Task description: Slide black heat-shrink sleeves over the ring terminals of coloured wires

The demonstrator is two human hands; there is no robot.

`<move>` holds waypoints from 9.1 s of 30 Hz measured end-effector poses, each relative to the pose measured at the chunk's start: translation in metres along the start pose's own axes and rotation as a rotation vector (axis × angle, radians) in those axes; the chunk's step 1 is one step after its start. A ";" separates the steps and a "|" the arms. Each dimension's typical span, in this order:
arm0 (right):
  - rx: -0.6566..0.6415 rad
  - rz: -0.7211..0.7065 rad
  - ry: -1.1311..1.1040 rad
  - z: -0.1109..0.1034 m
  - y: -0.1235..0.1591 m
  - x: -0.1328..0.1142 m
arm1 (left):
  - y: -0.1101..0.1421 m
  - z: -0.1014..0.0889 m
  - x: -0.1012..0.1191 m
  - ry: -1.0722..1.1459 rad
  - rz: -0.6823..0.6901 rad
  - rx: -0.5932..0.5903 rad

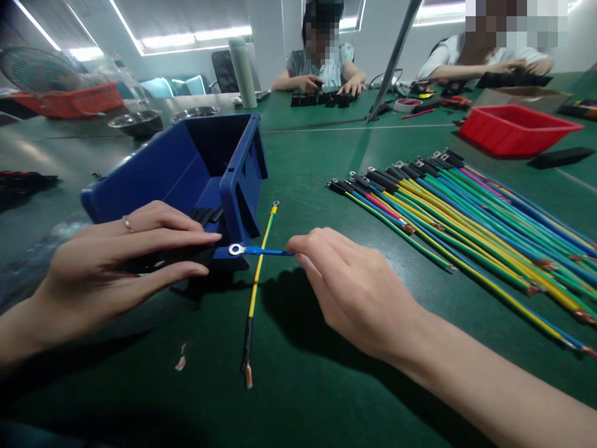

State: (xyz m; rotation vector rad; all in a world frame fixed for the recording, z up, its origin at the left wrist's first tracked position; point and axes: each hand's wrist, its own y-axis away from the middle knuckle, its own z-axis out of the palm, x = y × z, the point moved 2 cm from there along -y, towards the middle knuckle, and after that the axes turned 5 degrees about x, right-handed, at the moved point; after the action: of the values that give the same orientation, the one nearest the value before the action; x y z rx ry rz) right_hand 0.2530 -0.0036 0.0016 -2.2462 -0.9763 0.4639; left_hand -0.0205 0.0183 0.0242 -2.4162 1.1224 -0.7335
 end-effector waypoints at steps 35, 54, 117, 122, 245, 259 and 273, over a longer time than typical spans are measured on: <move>0.046 -0.052 0.020 -0.007 0.002 -0.011 | 0.009 0.003 0.026 -0.096 0.033 0.131; 0.038 -0.119 0.011 -0.007 0.006 -0.013 | 0.010 0.006 0.030 -0.063 0.023 0.086; 0.072 -0.069 0.015 -0.006 0.001 -0.012 | 0.012 0.009 0.026 -0.381 0.276 0.156; 0.084 -0.056 -0.017 -0.004 0.003 -0.013 | 0.013 0.014 0.027 -0.336 0.238 0.161; 0.018 -0.088 -0.084 -0.007 -0.003 -0.011 | 0.016 0.019 0.027 -0.244 0.314 0.193; -0.027 -0.127 -0.061 -0.004 0.003 -0.011 | 0.010 0.023 0.028 -0.037 0.166 0.083; -0.018 -0.145 -0.022 -0.003 0.001 -0.012 | 0.010 0.023 0.029 0.008 0.162 0.069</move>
State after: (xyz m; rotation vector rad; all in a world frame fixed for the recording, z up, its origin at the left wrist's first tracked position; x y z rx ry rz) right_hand 0.2474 -0.0148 0.0040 -2.1712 -1.1497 0.4185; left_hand 0.0029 -0.0075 0.0097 -2.2361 1.2574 -0.7183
